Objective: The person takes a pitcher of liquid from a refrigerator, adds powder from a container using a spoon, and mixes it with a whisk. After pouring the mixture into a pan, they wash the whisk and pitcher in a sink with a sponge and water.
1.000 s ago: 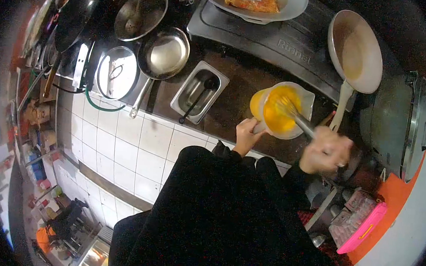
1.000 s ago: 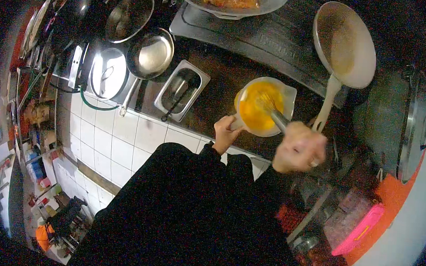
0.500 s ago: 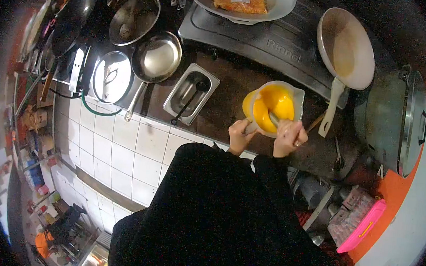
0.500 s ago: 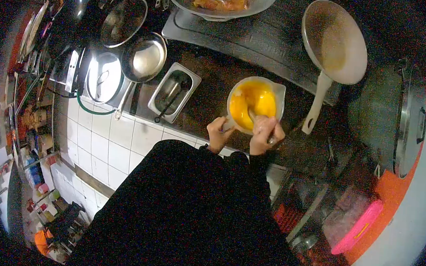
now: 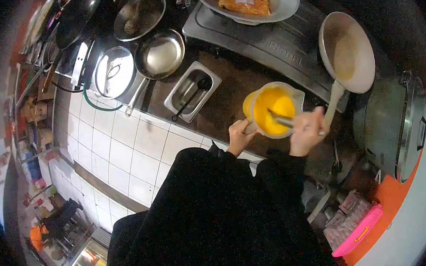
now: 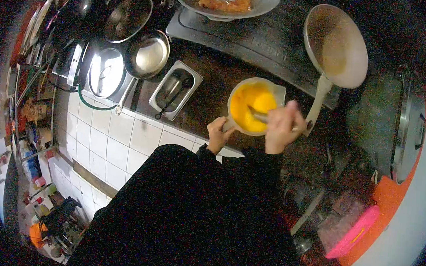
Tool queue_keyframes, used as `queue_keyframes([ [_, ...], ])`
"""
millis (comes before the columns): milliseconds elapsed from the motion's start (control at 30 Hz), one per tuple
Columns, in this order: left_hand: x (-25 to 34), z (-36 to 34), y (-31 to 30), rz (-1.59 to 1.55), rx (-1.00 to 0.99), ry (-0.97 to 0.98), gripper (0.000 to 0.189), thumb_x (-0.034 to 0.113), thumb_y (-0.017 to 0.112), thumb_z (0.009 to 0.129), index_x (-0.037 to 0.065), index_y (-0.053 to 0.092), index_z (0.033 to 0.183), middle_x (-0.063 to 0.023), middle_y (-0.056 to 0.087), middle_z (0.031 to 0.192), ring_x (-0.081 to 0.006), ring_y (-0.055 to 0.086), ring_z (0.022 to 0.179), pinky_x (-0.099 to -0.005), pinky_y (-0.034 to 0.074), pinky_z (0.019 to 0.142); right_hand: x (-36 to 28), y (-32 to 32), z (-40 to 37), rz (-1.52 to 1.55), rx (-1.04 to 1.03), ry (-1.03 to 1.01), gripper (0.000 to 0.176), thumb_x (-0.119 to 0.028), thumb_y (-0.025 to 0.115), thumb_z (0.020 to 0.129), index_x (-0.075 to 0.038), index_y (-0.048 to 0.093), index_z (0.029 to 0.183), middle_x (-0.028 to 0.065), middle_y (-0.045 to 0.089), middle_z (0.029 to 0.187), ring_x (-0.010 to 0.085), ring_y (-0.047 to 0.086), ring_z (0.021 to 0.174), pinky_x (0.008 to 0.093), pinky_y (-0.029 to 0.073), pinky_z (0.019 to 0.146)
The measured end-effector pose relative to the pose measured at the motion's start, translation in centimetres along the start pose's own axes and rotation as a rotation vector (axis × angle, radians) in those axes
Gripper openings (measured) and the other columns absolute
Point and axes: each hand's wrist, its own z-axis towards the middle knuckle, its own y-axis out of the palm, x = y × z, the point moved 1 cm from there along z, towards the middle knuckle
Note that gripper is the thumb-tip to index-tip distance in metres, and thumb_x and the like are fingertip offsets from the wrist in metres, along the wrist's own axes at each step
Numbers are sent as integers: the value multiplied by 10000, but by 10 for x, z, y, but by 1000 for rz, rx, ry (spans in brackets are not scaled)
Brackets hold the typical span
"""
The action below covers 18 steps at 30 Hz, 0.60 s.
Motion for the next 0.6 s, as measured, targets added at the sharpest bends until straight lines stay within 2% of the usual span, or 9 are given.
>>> queue_keyframes([
  [100, -4, 1, 3, 3, -7, -18, 280, 119, 682, 509, 10, 495, 687, -116, 445, 541, -248, 442, 474, -285, 341, 431, -36, 8, -3, 120, -61, -128, 353, -153, 405, 808, -92, 286, 481, -6, 329, 393, 80, 272, 311, 222, 229, 313],
  [167, -6, -4, 2, 8, -11, -28, 302, 131, 686, 502, 16, 526, 731, -115, 463, 538, -251, 451, 478, -294, 342, 433, -32, 10, -10, 165, -61, -393, 342, -166, 425, 800, -85, 308, 489, 2, 348, 404, 84, 267, 316, 247, 247, 315],
  [200, -6, -5, 1, 12, -9, -21, 302, 129, 685, 500, 19, 527, 732, -115, 461, 536, -250, 448, 474, -295, 342, 432, 12, -29, -9, -264, 57, -516, 328, -177, 446, 791, -74, 337, 499, 9, 363, 418, 90, 278, 319, 274, 264, 317],
  [300, -4, -3, 1, -9, 21, 21, 302, 123, 683, 499, 23, 528, 737, -115, 455, 533, -249, 445, 470, -295, 341, 429, 41, -17, -12, -466, -29, -396, 313, -169, 446, 793, -65, 369, 508, 3, 363, 417, 81, 285, 322, 248, 254, 315],
  [367, -5, -5, 3, -31, 46, 35, 301, 118, 682, 499, 24, 528, 740, -116, 451, 532, -248, 445, 471, -294, 340, 428, 4, 3, 1, -156, -54, -123, 343, -164, 383, 809, -95, 335, 477, 7, 345, 361, 83, 288, 289, 218, 250, 315],
  [467, -9, -4, 4, 4, -6, -4, 313, 112, 683, 494, 27, 533, 755, -116, 450, 531, -247, 447, 473, -293, 342, 428, -39, 16, -6, 232, -93, -308, 341, -106, 378, 809, -54, 341, 474, 6, 332, 385, 63, 282, 309, 204, 236, 313],
  [500, -10, -5, 4, 4, 14, -7, 305, 109, 684, 496, 26, 531, 747, -117, 450, 531, -248, 446, 473, -292, 341, 426, -23, 13, -9, 235, -111, -449, 320, -94, 368, 803, -47, 360, 486, 2, 329, 388, 66, 304, 328, 199, 248, 329],
  [533, -9, -6, 4, 1, 33, -8, 297, 105, 684, 498, 25, 529, 738, -118, 449, 531, -249, 445, 473, -291, 340, 424, -6, 13, -13, -105, -39, -480, 310, -129, 390, 807, -52, 381, 506, -6, 329, 396, 61, 323, 347, 196, 264, 344],
  [600, -5, -3, 2, -8, 44, 35, 287, 105, 686, 499, 23, 526, 724, -117, 449, 530, -246, 443, 470, -291, 338, 422, 31, -2, -5, -188, -282, -123, 306, -170, 423, 805, -57, 389, 523, -11, 336, 411, 53, 332, 354, 193, 269, 347],
])
